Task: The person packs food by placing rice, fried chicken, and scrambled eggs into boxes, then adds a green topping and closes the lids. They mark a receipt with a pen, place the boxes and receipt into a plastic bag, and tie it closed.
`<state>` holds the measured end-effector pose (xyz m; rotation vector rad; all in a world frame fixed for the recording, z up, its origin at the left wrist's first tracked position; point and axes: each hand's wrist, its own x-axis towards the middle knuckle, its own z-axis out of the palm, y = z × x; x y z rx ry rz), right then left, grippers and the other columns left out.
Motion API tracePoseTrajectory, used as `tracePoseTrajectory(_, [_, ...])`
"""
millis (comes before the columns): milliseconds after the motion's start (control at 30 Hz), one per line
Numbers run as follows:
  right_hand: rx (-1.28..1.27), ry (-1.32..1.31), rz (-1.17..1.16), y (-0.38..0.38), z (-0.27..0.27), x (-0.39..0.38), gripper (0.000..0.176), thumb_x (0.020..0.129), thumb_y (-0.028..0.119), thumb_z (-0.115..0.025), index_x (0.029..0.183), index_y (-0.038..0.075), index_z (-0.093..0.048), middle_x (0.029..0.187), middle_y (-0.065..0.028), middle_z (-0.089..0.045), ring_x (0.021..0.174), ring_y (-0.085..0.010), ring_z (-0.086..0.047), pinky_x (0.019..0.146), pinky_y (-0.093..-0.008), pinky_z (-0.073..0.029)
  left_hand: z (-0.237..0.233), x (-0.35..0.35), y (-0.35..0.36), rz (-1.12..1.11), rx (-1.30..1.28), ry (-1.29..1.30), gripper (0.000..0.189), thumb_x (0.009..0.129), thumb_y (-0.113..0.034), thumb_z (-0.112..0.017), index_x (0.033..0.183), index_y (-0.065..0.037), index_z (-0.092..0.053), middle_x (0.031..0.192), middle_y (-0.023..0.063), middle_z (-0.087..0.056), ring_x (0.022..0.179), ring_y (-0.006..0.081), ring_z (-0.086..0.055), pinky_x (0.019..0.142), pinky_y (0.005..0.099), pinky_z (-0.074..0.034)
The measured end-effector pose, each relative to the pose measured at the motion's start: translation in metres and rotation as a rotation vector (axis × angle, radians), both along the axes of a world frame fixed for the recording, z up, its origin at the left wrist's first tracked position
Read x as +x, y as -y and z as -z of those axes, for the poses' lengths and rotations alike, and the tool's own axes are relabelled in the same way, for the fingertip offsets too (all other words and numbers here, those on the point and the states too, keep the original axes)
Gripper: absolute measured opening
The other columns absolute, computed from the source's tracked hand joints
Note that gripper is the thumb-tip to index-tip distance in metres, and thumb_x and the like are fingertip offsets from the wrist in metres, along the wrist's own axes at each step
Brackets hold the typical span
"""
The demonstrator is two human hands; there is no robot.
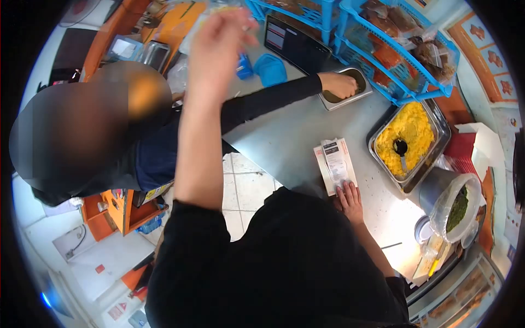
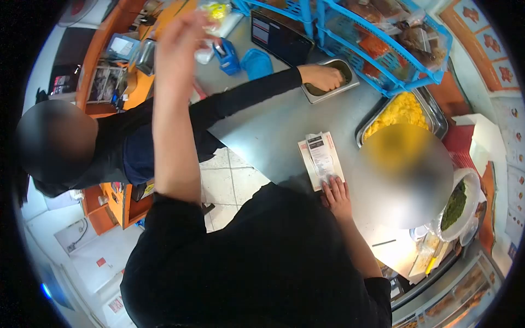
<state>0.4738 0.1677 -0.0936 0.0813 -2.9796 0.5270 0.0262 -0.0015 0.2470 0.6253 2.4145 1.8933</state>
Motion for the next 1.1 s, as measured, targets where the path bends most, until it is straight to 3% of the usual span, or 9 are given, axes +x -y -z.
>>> tracePoseTrajectory(67, [-0.022,-0.009,-0.005,-0.001,0.003,-0.001,0.067,0.088,0.032,-0.072,0.148,0.018,-0.046,0.155,-0.0123,-0.041,0.143,-0.0345,-0.039,0.115,-0.0562,-0.034,-0.01,-0.067,0.003,-0.15,0.115,-0.01,0.028,0.098,-0.02,-0.056,0.121,-0.005,-0.063,0.108,0.01,-0.072,0.098,0.0194,-0.068,0.084,0.0312,-0.049])
tracePoseTrajectory(100, [-0.024,-0.008,-0.014,-0.002,0.001,-0.001,0.066,0.088,0.031,-0.071,0.148,0.018,-0.047,0.155,-0.0122,-0.041,0.143,-0.0344,-0.039,0.114,-0.0561,-0.035,-0.026,-0.088,0.008,-0.158,0.194,0.191,0.086,0.093,-0.019,-0.065,0.162,-0.012,-0.014,0.104,0.0077,-0.064,0.09,0.023,-0.06,0.082,0.0381,-0.049])
tracePoseTrajectory(167, [0.01,-0.047,-0.035,-0.007,0.005,-0.002,0.065,0.088,0.028,-0.071,0.148,0.018,-0.047,0.154,-0.012,-0.043,0.142,-0.034,-0.041,0.112,-0.0555,-0.037,0.023,-0.168,0.025,-0.346,0.356,0.355,0.015,0.096,-0.016,-0.054,0.102,-0.005,-0.062,0.089,0.006,-0.067,0.074,0.0175,-0.064,0.07,0.0344,-0.05])
tracePoseTrajectory(267, [-0.029,-0.03,-0.049,-0.009,0.0,-0.003,0.064,0.088,0.027,-0.071,0.147,0.017,-0.048,0.153,-0.0122,-0.045,0.14,-0.0339,-0.043,0.111,-0.0551,-0.038,0.14,-0.237,0.069,-0.596,-0.058,0.546,0.026,0.087,-0.016,-0.059,0.073,-0.016,-0.037,0.061,-0.0025,-0.032,0.042,0.0152,-0.031,0.043,0.0344,-0.03])
tracePoseTrajectory(300, [-0.032,-0.048,-0.046,-0.01,-0.001,-0.006,0.064,0.088,0.027,-0.071,0.147,0.017,-0.048,0.153,-0.0122,-0.045,0.14,-0.0339,-0.043,0.111,-0.0551,-0.038,0.193,-0.243,0.106,-0.396,-0.038,0.834,0.019,0.084,-0.017,-0.062,0.08,-0.019,-0.043,0.059,-0.0032,-0.035,0.044,0.0165,-0.035,0.05,0.0362,-0.039])
tracePoseTrajectory(400, [-0.024,-0.033,-0.05,-0.012,-0.001,-0.002,0.063,0.088,0.027,-0.071,0.146,0.017,-0.049,0.152,-0.0125,-0.046,0.14,-0.0338,-0.044,0.111,-0.0548,-0.039,0.25,-0.202,0.119,-0.481,-0.317,1.075,0.061,0.084,-0.035,-0.071,0.134,-0.006,-0.05,0.144,0.0179,-0.042,0.131,0.04,-0.044,0.099,0.0617,-0.046])
tracePoseTrajectory(500, [-0.058,-0.048,-0.065,-0.006,-0.001,-0.007,0.062,0.088,0.026,-0.071,0.145,0.016,-0.05,0.151,-0.0127,-0.047,0.139,-0.0349,-0.044,0.11,-0.0557,-0.039,0.296,-0.205,0.118,-0.365,-0.194,0.976,0.05,0.09,-0.033,-0.066,0.132,-0.01,-0.053,0.128,0.0157,-0.055,0.115,0.0363,-0.056,0.09,0.0566,-0.05])
tracePoseTrajectory(933, [-0.045,0.067,-0.039,-0.008,0.014,0.008,0.056,0.092,0.024,-0.066,0.145,0.014,-0.05,0.153,-0.0172,-0.042,0.141,-0.0425,-0.039,0.112,-0.0581,-0.036,0.282,-0.2,0.066,-0.638,-0.404,1.123,0.015,0.089,-0.031,-0.065,0.085,-0.017,-0.067,0.103,0.0038,-0.066,0.091,0.0252,-0.06,0.078,0.0504,-0.048])
tracePoseTrajectory(1100, [-0.033,0.05,-0.03,-0.005,0.008,0.001,0.057,0.092,0.025,-0.068,0.145,0.015,-0.051,0.152,-0.0156,-0.044,0.139,-0.0405,-0.042,0.11,-0.0562,-0.038,0.283,-0.186,0.09,-0.525,0.344,1.124,0.028,0.079,-0.015,-0.063,0.105,-0.004,-0.056,0.11,0.0133,-0.055,0.107,0.0358,-0.053,0.095,0.0628,-0.044])
